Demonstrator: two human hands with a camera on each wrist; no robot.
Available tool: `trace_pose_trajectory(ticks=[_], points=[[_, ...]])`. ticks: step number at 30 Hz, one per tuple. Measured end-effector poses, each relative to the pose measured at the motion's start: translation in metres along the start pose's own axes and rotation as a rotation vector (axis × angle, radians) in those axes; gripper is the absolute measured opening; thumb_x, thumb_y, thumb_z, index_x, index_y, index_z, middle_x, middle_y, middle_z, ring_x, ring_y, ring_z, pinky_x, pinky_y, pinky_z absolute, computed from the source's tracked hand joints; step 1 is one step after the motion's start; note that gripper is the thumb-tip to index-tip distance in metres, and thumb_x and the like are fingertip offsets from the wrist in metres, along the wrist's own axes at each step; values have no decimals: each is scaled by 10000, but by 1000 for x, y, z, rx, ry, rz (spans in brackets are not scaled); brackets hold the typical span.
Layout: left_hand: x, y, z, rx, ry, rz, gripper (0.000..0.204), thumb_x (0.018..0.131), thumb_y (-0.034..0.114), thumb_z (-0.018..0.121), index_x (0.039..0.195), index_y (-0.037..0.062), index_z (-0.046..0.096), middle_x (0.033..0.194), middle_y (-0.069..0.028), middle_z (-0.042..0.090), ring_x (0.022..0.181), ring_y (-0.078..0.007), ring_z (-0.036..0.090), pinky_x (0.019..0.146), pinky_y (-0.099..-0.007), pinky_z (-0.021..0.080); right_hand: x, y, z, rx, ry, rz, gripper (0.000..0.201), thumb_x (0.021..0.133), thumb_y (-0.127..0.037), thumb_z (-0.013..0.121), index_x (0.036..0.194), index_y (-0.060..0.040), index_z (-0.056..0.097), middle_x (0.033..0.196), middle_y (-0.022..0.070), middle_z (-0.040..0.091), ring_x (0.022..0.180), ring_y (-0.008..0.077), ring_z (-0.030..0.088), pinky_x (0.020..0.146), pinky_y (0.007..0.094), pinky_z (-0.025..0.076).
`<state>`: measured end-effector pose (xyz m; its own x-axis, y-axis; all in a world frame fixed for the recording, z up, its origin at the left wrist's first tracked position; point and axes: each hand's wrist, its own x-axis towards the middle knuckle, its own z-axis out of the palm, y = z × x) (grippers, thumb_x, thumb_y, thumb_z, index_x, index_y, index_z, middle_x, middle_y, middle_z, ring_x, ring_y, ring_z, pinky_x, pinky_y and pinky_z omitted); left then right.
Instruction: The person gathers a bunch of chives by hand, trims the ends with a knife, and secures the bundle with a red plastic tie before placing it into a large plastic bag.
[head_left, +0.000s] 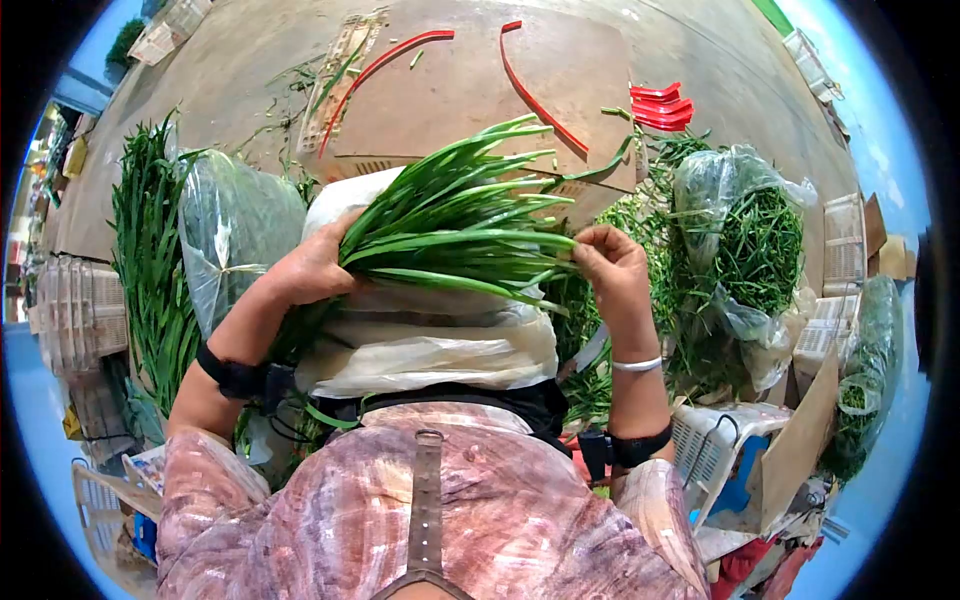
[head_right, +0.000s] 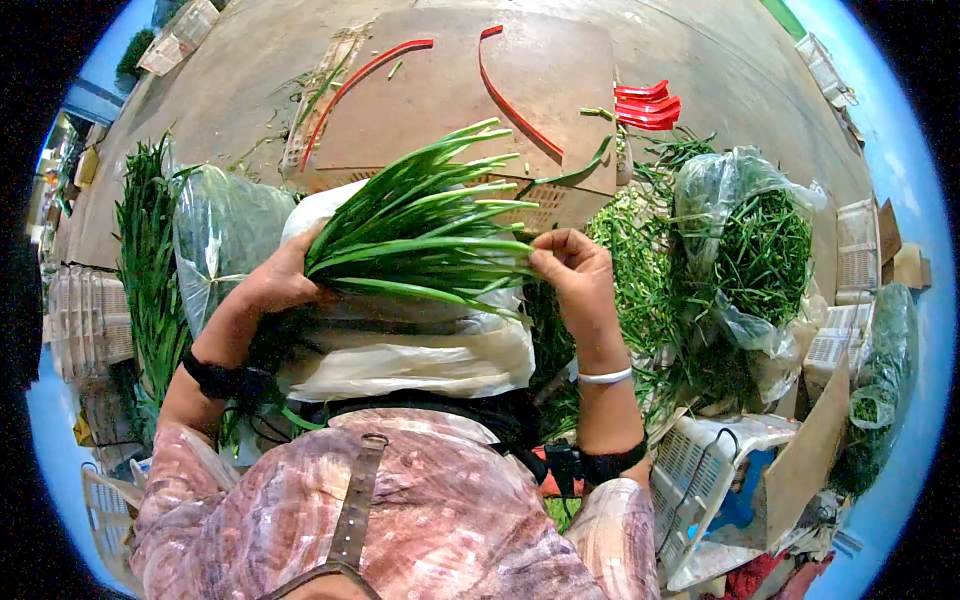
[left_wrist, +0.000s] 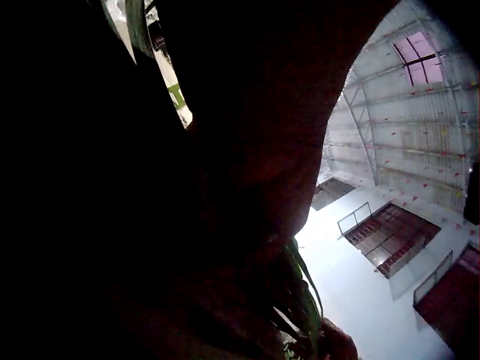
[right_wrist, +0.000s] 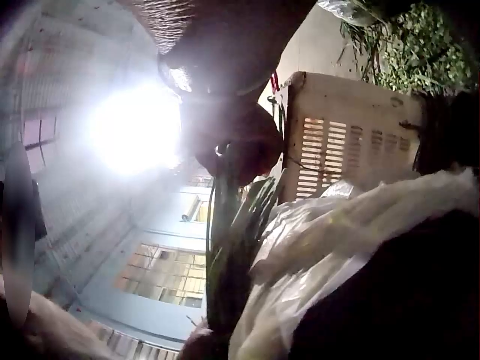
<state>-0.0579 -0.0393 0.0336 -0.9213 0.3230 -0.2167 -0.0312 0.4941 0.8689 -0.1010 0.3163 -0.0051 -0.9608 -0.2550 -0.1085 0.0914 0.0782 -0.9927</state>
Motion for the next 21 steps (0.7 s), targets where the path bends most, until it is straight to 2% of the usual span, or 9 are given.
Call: trace_pose_trajectory(ticks=[2, 6, 9, 11, 13, 15, 17, 19, 21], points=[[1, 4, -5, 17, -61, -103, 791, 558, 1, 650, 1311, -23, 408, 1152, -106, 554, 1080, -192, 494, 942, -300, 402, 6, 8, 3, 434, 68, 103, 105, 803, -47, 661, 893, -18, 614, 797, 29, 637, 720, 95, 609, 652, 229, 490], [4, -13, -7, -21, -57, 21, 757, 571, -3, 645, 1294, -22, 419, 1083, -108, 572, 997, -193, 534, 843, -302, 463, 14, 16, -1, 466, 62, 216, 82, 815, -62, 660, 873, -27, 613, 781, 24, 639, 705, 105, 616, 641, 233, 497], [1, -3, -10, -123, -102, -137, 730, 586, -9, 647, 1281, -19, 424, 1010, -104, 580, 884, -182, 562, 721, -296, 497, 16, 19, -11, 488, 71, 244, 56, 823, -56, 646, 855, -29, 610, 770, 31, 639, 698, 104, 617, 635, 234, 499], [1, 11, -10, -132, -115, -247, 725, 591, -17, 650, 1278, -20, 419, 948, -94, 581, 808, -169, 569, 632, -287, 499, 16, 15, -14, 324, -2, 165, 66, 821, -69, 656, 859, -31, 616, 771, 37, 640, 675, 102, 612, 627, 229, 499], [3, 7, -11, -114, -117, -222, 730, 591, -18, 653, 1282, -19, 414, 955, -96, 583, 822, -173, 571, 655, -291, 500, 22, 16, -17, 233, 8, 82, 63, 806, -68, 656, 814, -14, 626, 732, 40, 636, 637, 113, 604, 608, 235, 492], [1, 0, -12, -94, -100, -203, 736, 592, -19, 657, 1285, -18, 410, 962, -99, 585, 836, -178, 574, 677, -294, 501, 33, 14, -29, -307, 119, -81, 79, 787, -58, 645, 763, 15, 625, 690, 60, 636, 610, 125, 597, 594, 252, 485], [2, -14, -10, -31, -85, -91, 744, 587, -19, 656, 1287, -17, 407, 987, -107, 588, 846, -182, 577, 714, -297, 500, 46, 24, -47, -499, 205, -167, 96, 781, -57, 636, 772, 38, 625, 678, 103, 642, 619, 126, 605, 570, 275, 484], [3, -23, -12, 32, -74, 49, 750, 585, -13, 660, 1290, -17, 405, 1004, -117, 593, 852, -185, 579, 737, -300, 496, 47, -3, -35, -496, 205, -222, 93, 791, -51, 633, 807, 40, 623, 677, 92, 639, 621, 120, 606, 572, 265, 487], [3, -9, -13, -30, -124, -113, 756, 585, 1, 666, 1293, -15, 400, 994, -117, 595, 856, -184, 580, 740, -297, 495, 45, -30, -10, -466, 133, -301, 89, 798, -48, 631, 828, 36, 628, 679, 87, 638, 619, 112, 602, 573, 256, 484]])
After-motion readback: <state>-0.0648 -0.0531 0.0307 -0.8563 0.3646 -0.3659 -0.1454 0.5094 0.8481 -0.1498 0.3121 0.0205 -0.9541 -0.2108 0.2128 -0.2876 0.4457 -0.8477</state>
